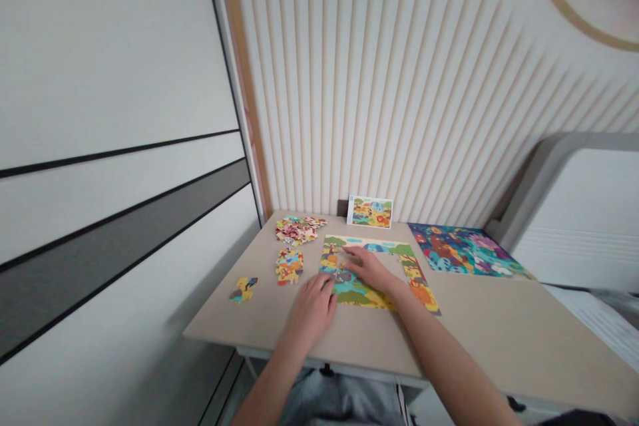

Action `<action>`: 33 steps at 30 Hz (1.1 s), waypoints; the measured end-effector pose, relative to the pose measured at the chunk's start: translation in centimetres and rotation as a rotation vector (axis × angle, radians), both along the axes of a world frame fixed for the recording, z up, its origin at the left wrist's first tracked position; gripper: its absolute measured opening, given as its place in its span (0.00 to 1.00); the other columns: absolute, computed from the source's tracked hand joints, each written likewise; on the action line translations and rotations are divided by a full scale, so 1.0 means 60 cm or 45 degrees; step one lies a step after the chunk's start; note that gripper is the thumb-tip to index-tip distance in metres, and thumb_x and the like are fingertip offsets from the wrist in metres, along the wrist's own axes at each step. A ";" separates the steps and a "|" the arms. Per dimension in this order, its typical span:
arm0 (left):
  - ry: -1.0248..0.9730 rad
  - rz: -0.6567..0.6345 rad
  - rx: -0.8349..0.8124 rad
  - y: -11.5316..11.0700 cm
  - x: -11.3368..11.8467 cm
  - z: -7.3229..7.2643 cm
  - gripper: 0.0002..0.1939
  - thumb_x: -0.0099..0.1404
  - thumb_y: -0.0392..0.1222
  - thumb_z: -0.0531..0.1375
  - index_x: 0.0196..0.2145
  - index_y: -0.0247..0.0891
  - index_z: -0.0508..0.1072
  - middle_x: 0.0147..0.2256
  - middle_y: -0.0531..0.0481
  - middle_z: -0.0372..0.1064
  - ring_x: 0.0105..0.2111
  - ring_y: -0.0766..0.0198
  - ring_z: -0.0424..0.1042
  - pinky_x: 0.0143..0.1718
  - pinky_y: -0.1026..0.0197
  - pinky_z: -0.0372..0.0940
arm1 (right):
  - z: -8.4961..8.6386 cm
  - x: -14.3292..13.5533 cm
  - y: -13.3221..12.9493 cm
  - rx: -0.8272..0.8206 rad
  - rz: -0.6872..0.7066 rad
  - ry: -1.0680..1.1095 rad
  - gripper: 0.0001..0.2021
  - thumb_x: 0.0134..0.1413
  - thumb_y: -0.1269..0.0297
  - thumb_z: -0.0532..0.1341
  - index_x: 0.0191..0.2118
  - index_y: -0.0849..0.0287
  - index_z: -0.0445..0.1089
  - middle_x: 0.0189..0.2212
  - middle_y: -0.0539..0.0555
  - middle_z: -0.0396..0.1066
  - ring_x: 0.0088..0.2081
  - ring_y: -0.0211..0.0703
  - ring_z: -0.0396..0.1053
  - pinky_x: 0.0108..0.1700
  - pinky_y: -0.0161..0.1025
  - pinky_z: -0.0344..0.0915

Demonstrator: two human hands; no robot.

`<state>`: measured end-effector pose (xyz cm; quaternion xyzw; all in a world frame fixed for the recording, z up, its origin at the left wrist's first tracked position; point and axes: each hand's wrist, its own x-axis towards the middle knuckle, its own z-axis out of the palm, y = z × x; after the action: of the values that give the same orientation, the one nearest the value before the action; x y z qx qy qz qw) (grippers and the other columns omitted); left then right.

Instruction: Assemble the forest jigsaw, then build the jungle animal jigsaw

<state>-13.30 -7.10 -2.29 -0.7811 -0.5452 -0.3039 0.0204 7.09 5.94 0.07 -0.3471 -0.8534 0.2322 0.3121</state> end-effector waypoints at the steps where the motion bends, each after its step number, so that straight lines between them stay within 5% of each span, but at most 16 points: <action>1: 0.004 0.001 -0.005 -0.001 0.000 0.001 0.15 0.71 0.38 0.54 0.54 0.40 0.71 0.54 0.41 0.69 0.55 0.51 0.68 0.58 0.45 0.64 | -0.001 0.009 -0.004 0.024 0.002 -0.062 0.24 0.61 0.53 0.64 0.59 0.57 0.73 0.55 0.62 0.73 0.57 0.54 0.69 0.61 0.52 0.62; 6: 0.006 0.000 -0.024 -0.002 0.001 0.003 0.15 0.72 0.40 0.53 0.54 0.40 0.71 0.54 0.40 0.69 0.56 0.52 0.68 0.59 0.46 0.63 | -0.005 0.038 -0.028 0.073 0.012 -0.252 0.18 0.62 0.51 0.63 0.52 0.52 0.78 0.54 0.59 0.74 0.55 0.52 0.71 0.61 0.50 0.63; 17: 0.078 -0.034 0.040 0.000 -0.001 -0.004 0.21 0.72 0.38 0.52 0.61 0.40 0.67 0.64 0.40 0.62 0.63 0.49 0.61 0.62 0.43 0.60 | -0.017 0.015 -0.023 0.168 0.081 -0.357 0.14 0.66 0.59 0.59 0.50 0.50 0.80 0.57 0.60 0.71 0.57 0.52 0.69 0.60 0.49 0.63; 23: 0.106 -0.041 0.024 0.004 0.000 -0.006 0.22 0.72 0.38 0.51 0.61 0.40 0.67 0.60 0.41 0.67 0.62 0.49 0.63 0.61 0.43 0.61 | 0.002 0.010 -0.045 0.178 -0.002 -0.429 0.15 0.65 0.63 0.58 0.51 0.51 0.79 0.54 0.59 0.72 0.57 0.51 0.68 0.60 0.49 0.61; 33: 0.038 -0.078 0.023 0.000 0.002 0.004 0.22 0.72 0.35 0.52 0.61 0.41 0.67 0.58 0.43 0.69 0.61 0.52 0.64 0.62 0.45 0.60 | 0.009 -0.003 -0.067 0.301 -0.055 -0.493 0.15 0.69 0.54 0.56 0.49 0.55 0.76 0.52 0.61 0.72 0.56 0.51 0.67 0.59 0.49 0.58</action>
<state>-13.20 -7.09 -2.04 -0.8015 -0.5180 -0.2975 0.0262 6.88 1.91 0.59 -0.3643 -0.9110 0.0528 0.1860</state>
